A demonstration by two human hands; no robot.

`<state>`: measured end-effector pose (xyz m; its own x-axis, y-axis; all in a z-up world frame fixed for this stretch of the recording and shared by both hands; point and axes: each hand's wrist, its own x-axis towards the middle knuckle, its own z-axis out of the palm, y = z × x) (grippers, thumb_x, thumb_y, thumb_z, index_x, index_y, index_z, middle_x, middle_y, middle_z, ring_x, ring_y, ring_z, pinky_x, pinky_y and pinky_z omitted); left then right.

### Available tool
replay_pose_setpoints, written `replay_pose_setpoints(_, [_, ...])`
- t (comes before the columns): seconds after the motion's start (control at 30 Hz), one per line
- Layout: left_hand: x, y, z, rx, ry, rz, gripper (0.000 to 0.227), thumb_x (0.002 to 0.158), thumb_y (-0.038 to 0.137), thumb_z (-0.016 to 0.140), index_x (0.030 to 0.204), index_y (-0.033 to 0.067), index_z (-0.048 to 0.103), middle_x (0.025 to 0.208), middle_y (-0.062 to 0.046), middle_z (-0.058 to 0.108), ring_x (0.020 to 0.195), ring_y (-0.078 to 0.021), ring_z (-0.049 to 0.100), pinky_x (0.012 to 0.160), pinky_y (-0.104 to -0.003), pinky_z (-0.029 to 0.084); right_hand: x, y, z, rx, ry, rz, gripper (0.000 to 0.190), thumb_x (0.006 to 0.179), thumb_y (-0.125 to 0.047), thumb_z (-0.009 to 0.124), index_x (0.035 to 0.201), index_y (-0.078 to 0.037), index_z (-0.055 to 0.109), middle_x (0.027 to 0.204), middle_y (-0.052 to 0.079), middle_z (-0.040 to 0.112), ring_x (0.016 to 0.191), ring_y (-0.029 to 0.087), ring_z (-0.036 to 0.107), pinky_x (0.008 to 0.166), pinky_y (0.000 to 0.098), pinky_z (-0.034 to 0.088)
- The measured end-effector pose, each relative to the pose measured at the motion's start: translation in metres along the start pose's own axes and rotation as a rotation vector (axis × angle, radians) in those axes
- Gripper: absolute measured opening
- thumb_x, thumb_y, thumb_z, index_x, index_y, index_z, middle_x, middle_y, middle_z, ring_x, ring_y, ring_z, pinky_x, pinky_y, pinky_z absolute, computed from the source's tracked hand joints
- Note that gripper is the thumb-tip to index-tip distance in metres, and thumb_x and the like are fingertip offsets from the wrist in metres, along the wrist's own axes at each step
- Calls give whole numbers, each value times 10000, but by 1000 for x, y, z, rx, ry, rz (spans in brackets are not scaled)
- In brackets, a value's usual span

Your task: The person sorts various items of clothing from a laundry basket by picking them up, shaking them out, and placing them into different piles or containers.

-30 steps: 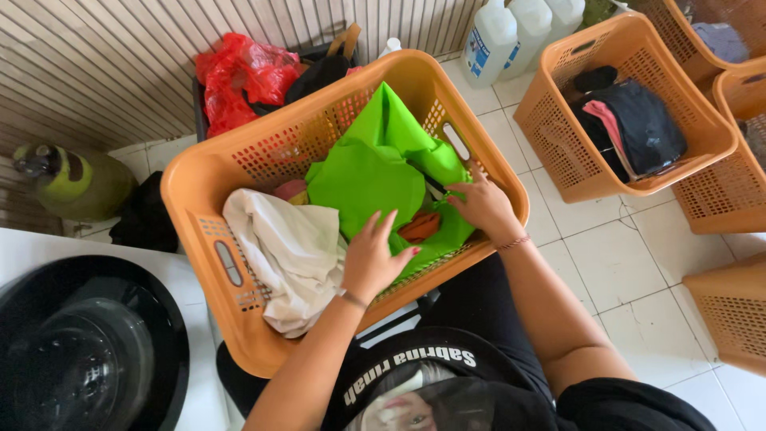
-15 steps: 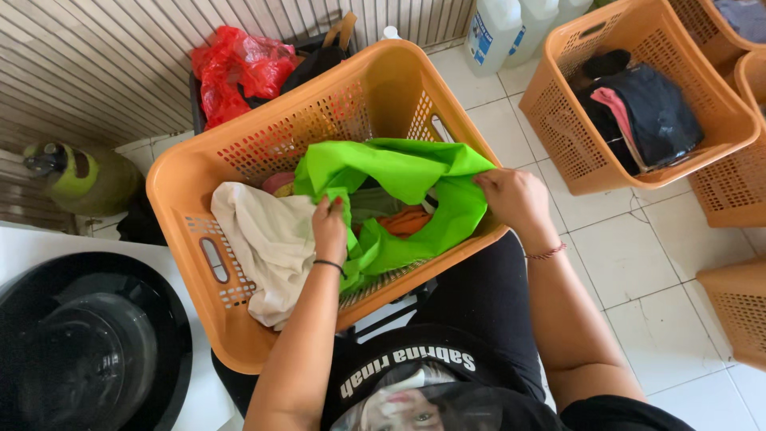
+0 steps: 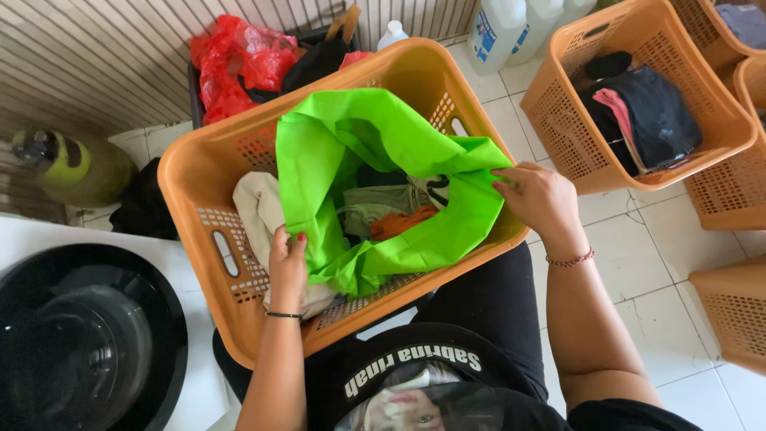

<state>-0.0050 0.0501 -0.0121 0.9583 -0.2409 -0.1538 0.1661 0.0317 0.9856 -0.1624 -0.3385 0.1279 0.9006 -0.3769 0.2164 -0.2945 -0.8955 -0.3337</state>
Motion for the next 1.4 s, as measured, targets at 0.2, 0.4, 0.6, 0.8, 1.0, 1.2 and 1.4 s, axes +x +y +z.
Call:
replay_pose_setpoints(0.2, [-22,8,12,45,24,32,498,1033,49,516,1520,76,415,1157,9,650,902,-63,566,788,-231,471,-9,-67,18,279,85,-398,101,903,-152,759,1000,-129,767,1119,47,737,1030,278,716,892,399,576])
replay_pose_setpoints(0.4, [-28,18,11,11,71,-70,466,1032,74,522,1495,125,541,756,48,407,583,-39,286,504,-223,263,-32,-117,88,25,-1075,-601,555,977,-574,385,1109,-209,782,1054,131,757,1023,391,662,1023,617,358])
replay_pose_setpoints(0.6, [-24,1,8,132,37,207,346,1067,66,545,1403,67,627,970,49,579,774,-56,468,680,-259,396,-29,-104,131,38,-1246,-414,567,1037,-577,379,1099,-164,764,1019,188,733,996,423,659,929,522,489])
replay_pose_setpoints(0.8, [-26,-6,13,536,-64,-5,378,984,119,632,1357,167,666,850,-169,696,643,-217,593,640,-360,498,19,-108,158,-15,-814,-356,388,919,-426,535,1195,-208,700,1041,130,740,891,383,700,755,523,553])
replay_pose_setpoints(1.0, [-30,-6,12,646,-86,95,379,946,146,635,1319,198,673,968,-215,728,755,-315,690,682,-398,532,12,-87,226,-456,-909,-234,559,1031,-647,527,1109,-146,764,1094,125,735,978,285,712,797,460,537])
replay_pose_setpoints(1.2, [-31,4,12,697,-88,131,377,942,181,638,1315,225,671,985,-204,732,780,-338,676,684,-424,530,27,-65,187,-336,-678,-285,391,864,-296,660,1243,-200,665,992,108,763,868,322,737,701,478,579])
replay_pose_setpoints(1.4, [-32,3,17,799,-89,80,408,958,250,663,1366,240,650,1020,-185,709,877,-330,682,797,-417,536,29,-94,53,175,-142,-302,420,790,-128,632,1200,-185,699,1003,110,750,857,357,717,717,453,567])
